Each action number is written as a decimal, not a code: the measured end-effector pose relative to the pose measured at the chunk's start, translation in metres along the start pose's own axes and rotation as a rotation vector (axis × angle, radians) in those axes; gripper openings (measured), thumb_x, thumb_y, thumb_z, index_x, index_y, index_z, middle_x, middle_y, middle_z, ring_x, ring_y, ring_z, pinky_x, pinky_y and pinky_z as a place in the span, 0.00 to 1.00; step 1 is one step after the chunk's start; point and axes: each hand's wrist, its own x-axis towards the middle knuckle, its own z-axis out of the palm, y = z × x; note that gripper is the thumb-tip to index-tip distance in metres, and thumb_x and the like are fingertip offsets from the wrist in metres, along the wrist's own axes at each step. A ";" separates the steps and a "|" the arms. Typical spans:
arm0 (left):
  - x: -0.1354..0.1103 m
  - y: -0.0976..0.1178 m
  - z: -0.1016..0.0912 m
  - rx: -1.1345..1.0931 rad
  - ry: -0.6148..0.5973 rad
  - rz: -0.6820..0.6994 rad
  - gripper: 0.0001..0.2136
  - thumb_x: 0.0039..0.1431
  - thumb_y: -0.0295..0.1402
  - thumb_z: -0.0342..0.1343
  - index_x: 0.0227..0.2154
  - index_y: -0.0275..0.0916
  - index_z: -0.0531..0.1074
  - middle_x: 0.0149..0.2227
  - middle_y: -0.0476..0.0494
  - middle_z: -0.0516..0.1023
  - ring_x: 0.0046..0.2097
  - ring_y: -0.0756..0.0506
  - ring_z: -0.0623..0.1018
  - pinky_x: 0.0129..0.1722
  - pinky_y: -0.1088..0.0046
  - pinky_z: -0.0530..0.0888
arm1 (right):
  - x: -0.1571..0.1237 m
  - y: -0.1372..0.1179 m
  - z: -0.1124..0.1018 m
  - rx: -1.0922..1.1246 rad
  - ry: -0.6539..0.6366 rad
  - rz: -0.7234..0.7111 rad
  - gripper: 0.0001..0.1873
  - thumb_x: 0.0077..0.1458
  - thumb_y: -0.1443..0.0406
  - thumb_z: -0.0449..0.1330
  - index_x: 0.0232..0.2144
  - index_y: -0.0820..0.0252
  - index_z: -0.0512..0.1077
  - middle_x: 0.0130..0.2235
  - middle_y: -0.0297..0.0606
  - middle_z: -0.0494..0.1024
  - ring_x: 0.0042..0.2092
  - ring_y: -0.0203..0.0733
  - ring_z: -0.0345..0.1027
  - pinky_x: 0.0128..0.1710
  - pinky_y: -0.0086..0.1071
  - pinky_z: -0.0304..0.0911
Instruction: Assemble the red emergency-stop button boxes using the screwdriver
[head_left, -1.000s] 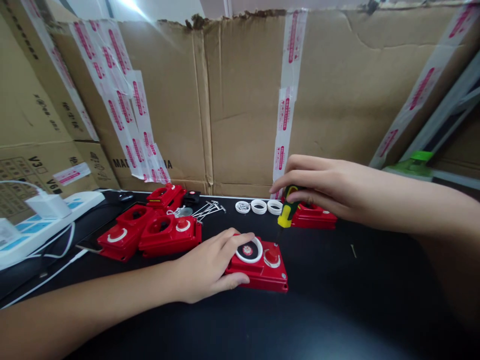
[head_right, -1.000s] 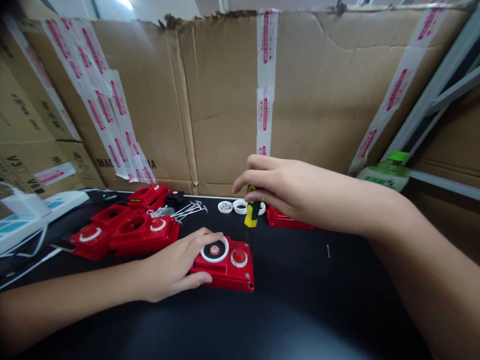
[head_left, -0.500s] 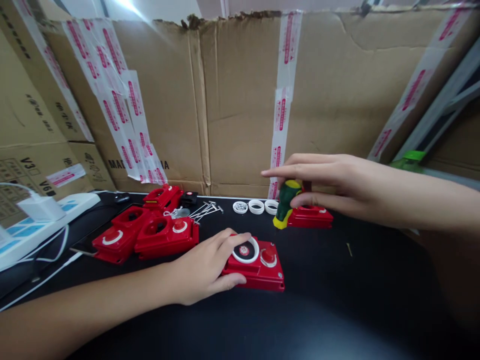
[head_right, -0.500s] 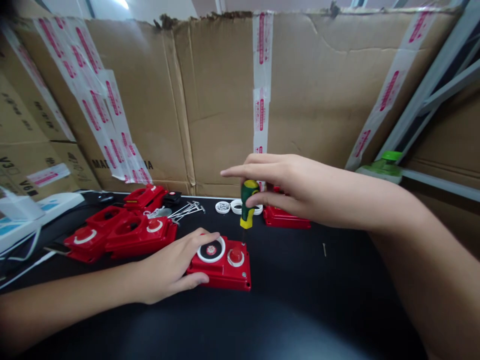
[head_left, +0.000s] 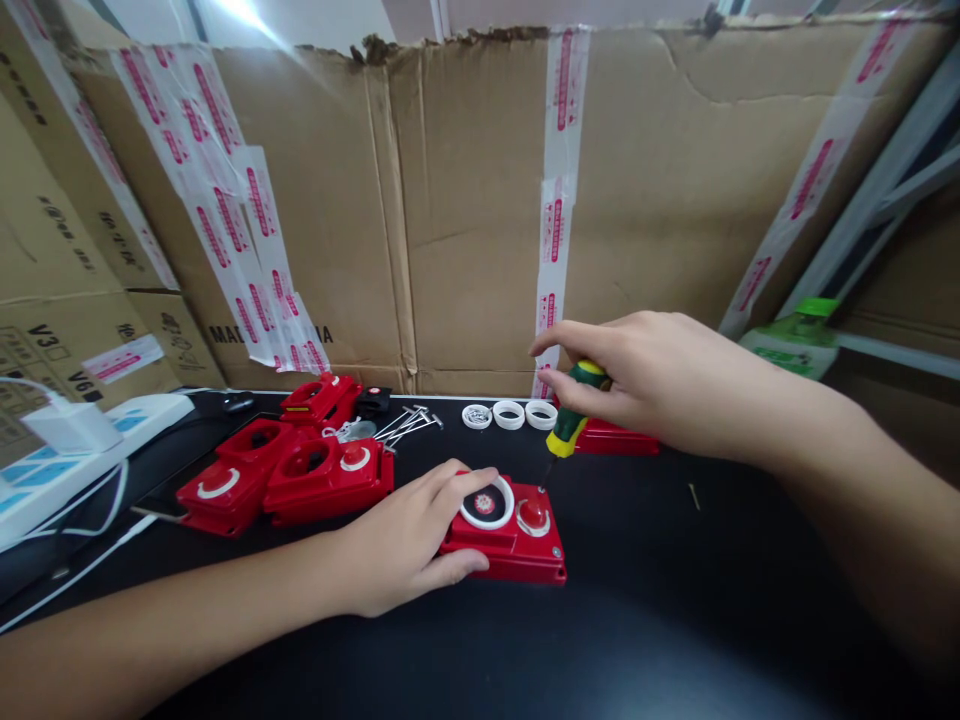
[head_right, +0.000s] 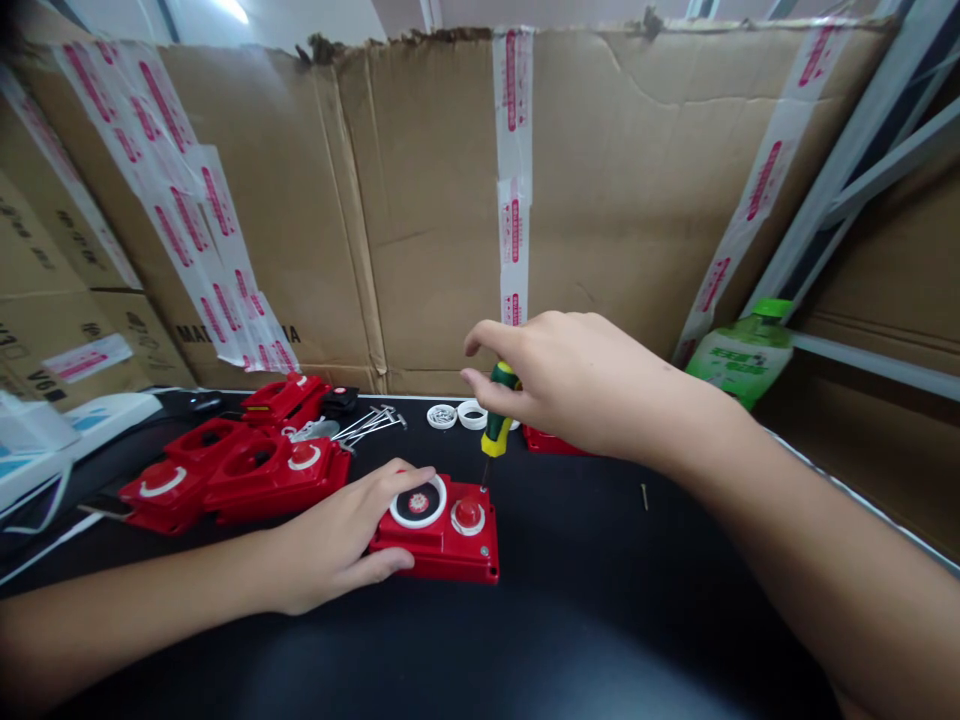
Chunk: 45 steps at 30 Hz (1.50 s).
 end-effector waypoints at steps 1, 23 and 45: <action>0.000 0.000 0.000 -0.003 0.002 -0.001 0.33 0.77 0.42 0.58 0.76 0.44 0.51 0.70 0.25 0.68 0.69 0.28 0.75 0.68 0.41 0.74 | -0.001 0.001 0.000 0.014 0.005 -0.011 0.21 0.73 0.49 0.53 0.55 0.49 0.77 0.35 0.37 0.86 0.33 0.49 0.77 0.34 0.39 0.59; 0.001 0.002 -0.002 -0.026 -0.015 -0.033 0.33 0.77 0.43 0.58 0.76 0.43 0.52 0.69 0.25 0.68 0.67 0.28 0.76 0.68 0.41 0.74 | -0.010 0.026 -0.018 0.553 -0.110 -0.218 0.24 0.72 0.54 0.62 0.67 0.47 0.73 0.58 0.38 0.86 0.51 0.47 0.82 0.49 0.39 0.75; 0.002 0.004 -0.004 -0.006 -0.025 -0.017 0.32 0.76 0.41 0.59 0.75 0.44 0.52 0.70 0.26 0.68 0.69 0.28 0.74 0.70 0.40 0.73 | -0.008 0.005 -0.020 0.129 -0.045 0.061 0.37 0.68 0.32 0.45 0.49 0.49 0.78 0.32 0.39 0.83 0.30 0.51 0.74 0.30 0.40 0.57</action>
